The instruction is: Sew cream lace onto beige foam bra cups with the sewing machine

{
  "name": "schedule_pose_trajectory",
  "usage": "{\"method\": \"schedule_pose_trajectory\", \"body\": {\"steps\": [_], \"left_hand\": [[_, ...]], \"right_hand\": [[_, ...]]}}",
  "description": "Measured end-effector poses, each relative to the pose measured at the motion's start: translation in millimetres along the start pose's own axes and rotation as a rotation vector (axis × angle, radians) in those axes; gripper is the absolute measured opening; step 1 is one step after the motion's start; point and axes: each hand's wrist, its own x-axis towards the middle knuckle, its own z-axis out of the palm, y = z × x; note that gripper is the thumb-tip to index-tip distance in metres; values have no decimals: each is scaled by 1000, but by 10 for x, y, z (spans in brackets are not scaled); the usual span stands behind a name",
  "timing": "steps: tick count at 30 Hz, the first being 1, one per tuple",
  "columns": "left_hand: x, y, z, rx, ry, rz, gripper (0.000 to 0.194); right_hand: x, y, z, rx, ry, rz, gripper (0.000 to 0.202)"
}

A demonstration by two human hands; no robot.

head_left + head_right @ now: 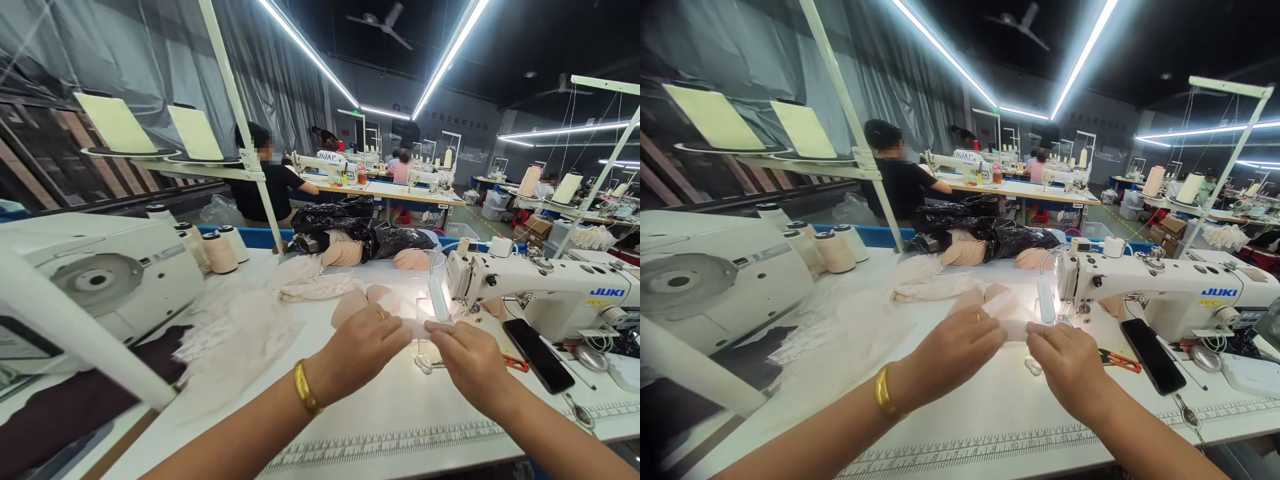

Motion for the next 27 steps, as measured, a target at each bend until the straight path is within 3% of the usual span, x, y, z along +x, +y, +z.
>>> {"method": "schedule_pose_trajectory", "body": {"steps": [4, 8, 12, 15, 19, 27], "left_hand": [[-94, 99, 271, 22, -270, 157, 22], [93, 149, 416, 16, -270, 235, 17], [276, 116, 600, 37, -326, 161, 22], [241, 93, 798, 27, -244, 122, 18], [126, 70, 965, -9, -97, 137, 21], [112, 78, 946, -101, -48, 131, 18]], "right_hand": [[-369, 299, 437, 97, -164, -181, 31], [-534, 591, 607, 223, -232, -181, 27], [-529, 709, 600, 289, -311, -114, 35], [-539, 711, 546, 324, -280, -70, 33], [-576, 691, 442, 336, -344, -23, 36], [-560, 676, 350, 409, -446, 9, 37]]}}
